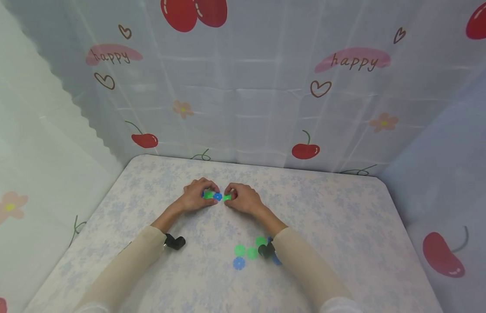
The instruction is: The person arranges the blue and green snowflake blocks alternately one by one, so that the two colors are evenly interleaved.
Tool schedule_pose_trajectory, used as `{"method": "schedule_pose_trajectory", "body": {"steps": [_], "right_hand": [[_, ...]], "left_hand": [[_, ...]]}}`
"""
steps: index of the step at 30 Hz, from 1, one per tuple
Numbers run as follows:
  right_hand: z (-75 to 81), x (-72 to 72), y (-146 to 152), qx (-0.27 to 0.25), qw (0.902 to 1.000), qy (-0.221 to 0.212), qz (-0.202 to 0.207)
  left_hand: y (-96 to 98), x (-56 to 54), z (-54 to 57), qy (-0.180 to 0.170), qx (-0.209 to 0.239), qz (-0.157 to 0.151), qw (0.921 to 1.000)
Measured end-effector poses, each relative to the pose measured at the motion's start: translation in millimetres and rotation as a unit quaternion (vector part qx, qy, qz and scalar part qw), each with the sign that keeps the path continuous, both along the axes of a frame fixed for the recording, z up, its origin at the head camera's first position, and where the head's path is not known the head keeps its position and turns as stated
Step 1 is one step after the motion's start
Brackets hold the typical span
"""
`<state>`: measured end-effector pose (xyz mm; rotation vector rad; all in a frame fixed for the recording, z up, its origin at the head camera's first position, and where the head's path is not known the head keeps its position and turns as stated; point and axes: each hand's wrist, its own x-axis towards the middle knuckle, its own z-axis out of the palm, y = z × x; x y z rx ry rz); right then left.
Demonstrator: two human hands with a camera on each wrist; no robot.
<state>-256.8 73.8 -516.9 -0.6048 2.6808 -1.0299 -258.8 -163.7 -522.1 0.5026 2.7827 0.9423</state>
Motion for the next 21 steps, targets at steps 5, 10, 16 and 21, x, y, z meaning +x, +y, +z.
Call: {"method": "schedule_pose_trajectory", "body": {"steps": [5, 10, 16, 21], "right_hand": [[-2.3, 0.7, 0.4, -0.010, 0.9999, 0.003, 0.002], [-4.4, 1.1, 1.0, -0.018, 0.9998, 0.007, 0.001], [-6.8, 2.9, 6.2, -0.040, 0.9992, 0.005, 0.006], [-2.2, 10.6, 19.1, -0.067, 0.9973, -0.021, 0.023]], "left_hand": [[0.1, 0.3, 0.0, -0.006, -0.006, 0.000, 1.0000], [0.4, 0.0, 0.4, -0.006, -0.002, 0.000, 1.0000], [0.3, -1.5, -1.2, -0.002, -0.005, 0.002, 1.0000], [0.9, -1.1, 0.7, -0.001, -0.006, 0.005, 1.0000]]}}
